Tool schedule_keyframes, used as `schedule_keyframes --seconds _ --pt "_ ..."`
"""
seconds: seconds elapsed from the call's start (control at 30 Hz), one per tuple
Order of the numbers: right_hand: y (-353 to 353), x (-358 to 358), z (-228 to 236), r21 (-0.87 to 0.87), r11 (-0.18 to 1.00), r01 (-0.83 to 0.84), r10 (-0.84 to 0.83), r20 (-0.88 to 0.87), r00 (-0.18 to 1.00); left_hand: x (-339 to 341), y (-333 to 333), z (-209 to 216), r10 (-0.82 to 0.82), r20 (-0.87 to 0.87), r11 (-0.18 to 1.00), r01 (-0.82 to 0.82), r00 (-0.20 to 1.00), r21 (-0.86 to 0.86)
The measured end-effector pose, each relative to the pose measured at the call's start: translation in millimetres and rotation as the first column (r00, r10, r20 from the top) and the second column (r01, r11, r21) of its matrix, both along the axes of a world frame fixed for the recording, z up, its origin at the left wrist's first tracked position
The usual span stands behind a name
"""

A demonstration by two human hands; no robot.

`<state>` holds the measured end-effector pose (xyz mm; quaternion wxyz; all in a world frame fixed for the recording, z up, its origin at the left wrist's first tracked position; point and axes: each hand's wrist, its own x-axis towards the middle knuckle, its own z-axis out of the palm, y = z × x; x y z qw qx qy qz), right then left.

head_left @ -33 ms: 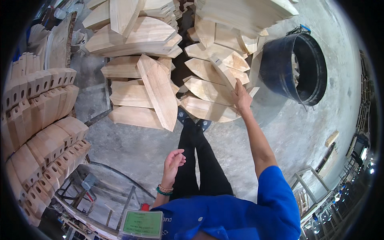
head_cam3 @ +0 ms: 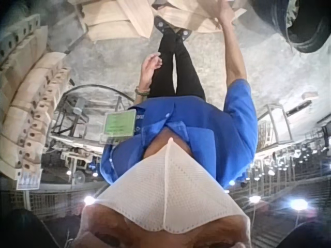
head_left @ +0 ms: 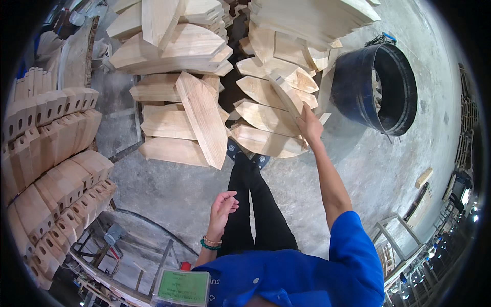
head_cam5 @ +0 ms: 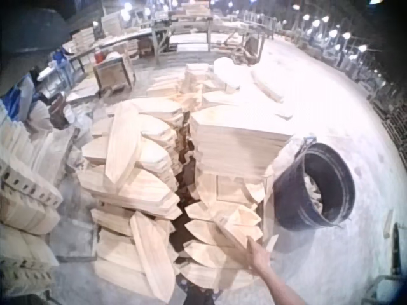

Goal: The person repeatedly picks up curved wooden parts from a pile on the floor and stacks them into neat piles. The person handles the parts by hand, turning them over and aligning them before placing them down. The task continues throughout the clip with no visible final destination for the stacked parts.

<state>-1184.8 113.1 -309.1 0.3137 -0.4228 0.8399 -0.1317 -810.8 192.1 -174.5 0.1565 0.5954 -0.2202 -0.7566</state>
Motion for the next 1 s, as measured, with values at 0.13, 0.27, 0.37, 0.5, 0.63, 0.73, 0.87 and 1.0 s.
schedule_keyframes --seconds 0.13,0.27,0.37,0.5,0.63,0.73,0.87,1.0 --pt "17 1 24 0.104 0.961 0.257 -0.198 0.906 0.373 -3 -15 0 0.023 0.031 0.995 -0.020 0.999 -0.094" --pt "56 10 24 0.241 0.922 0.305 -0.226 0.971 -0.083 -17 -29 1 0.018 -0.031 0.988 -0.023 0.999 -0.154" --pt "63 13 17 0.207 0.907 0.366 -0.164 0.976 -0.145 -26 -30 6 0.007 -0.074 0.990 -0.017 0.997 -0.142" --pt "54 12 25 0.134 0.870 0.475 -0.140 0.990 -0.022 -26 -30 8 0.037 -0.075 0.992 -0.046 0.996 -0.118" --pt "-8 11 80 0.166 0.986 0.017 -0.085 0.412 0.907 -11 -21 0 0.063 0.027 0.973 -0.055 0.998 -0.226" --pt "-34 32 107 0.361 0.908 -0.214 0.297 -0.191 0.936 -4 -22 -4 0.160 0.061 0.945 -0.135 0.985 -0.299" --pt "3 33 78 -0.043 0.998 -0.034 0.046 0.312 0.949 -11 -43 -19 0.199 0.173 0.889 -0.103 0.965 -0.447" --pt "-26 131 85 -0.053 0.991 0.124 -0.034 0.793 0.609 0 -96 -33 0.260 0.313 0.845 -0.058 0.913 -0.532"
